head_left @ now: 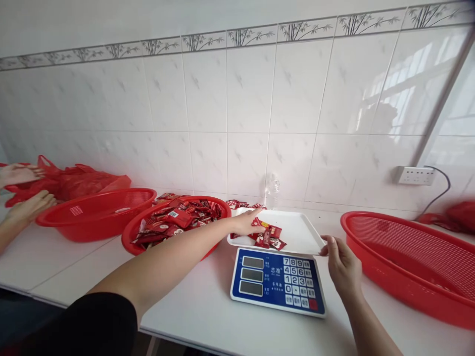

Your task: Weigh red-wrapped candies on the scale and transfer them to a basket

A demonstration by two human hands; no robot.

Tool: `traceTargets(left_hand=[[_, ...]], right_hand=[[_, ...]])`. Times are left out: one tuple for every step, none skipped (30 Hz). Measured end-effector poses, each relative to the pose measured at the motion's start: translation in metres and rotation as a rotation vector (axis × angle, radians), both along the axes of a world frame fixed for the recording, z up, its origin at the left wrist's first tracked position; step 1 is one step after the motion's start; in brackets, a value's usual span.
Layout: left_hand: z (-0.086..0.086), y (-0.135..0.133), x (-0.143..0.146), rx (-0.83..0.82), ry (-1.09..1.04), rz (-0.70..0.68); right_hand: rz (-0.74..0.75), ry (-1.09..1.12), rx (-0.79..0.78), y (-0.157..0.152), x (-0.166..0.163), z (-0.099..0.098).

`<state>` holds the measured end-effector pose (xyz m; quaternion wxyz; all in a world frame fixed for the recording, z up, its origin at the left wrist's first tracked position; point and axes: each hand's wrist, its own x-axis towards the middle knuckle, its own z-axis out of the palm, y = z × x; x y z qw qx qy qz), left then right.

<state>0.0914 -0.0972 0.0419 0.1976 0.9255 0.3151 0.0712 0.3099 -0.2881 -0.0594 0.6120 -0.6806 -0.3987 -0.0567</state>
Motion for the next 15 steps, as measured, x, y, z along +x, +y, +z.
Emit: traceTargets(left_hand=[[-0.005, -0.003, 0.004, 0.002, 0.005, -0.011], [-0.009, -0.005, 0.007, 0.001, 0.011, -0.015], [-0.013, -0.008, 0.011, 0.000, 0.021, -0.017], [-0.017, -0.010, 0.015, 0.001, 0.033, -0.017], [-0.019, -0.013, 0.019, 0.004, 0.042, -0.014], [-0.021, -0.016, 0.023, 0.007, 0.044, -0.008], [-0.022, -0.018, 0.028, 0.005, 0.025, 0.001], [-0.022, -0.021, 0.032, 0.000, -0.017, 0.013], [-0.021, -0.023, 0.036, -0.005, -0.072, 0.025], [-0.019, -0.026, 0.039, -0.007, -0.128, 0.033], [-0.016, -0.029, 0.040, -0.008, -0.196, 0.042], [-0.013, -0.033, 0.039, -0.011, -0.282, 0.056], [-0.011, -0.037, 0.036, -0.013, -0.387, 0.075], [-0.010, -0.042, 0.030, -0.012, -0.514, 0.094], [-0.011, -0.048, 0.023, -0.007, -0.671, 0.113]], right_hand=[[0.005, -0.005, 0.007, 0.000, 0.000, 0.000], [0.014, -0.010, 0.012, 0.001, 0.000, 0.000], [0.023, -0.014, 0.017, 0.001, 0.000, 0.000], [0.031, -0.017, 0.022, 0.002, 0.000, 0.000], [0.033, -0.018, 0.028, 0.002, 0.000, 0.000], [0.031, -0.020, 0.033, 0.002, 0.001, 0.000], [0.029, -0.020, 0.035, 0.002, 0.001, 0.000], [0.025, -0.021, 0.037, 0.002, 0.001, 0.000], [0.021, -0.023, 0.038, 0.002, 0.001, 0.000], [0.020, -0.028, 0.038, 0.002, 0.000, 0.000], [0.019, -0.034, 0.040, 0.002, 0.000, 0.000], [0.018, -0.041, 0.043, 0.002, 0.000, 0.000], [0.016, -0.049, 0.046, 0.003, 0.000, 0.000], [0.015, -0.059, 0.050, 0.003, 0.000, 0.000], [0.014, -0.069, 0.054, 0.004, 0.000, -0.001]])
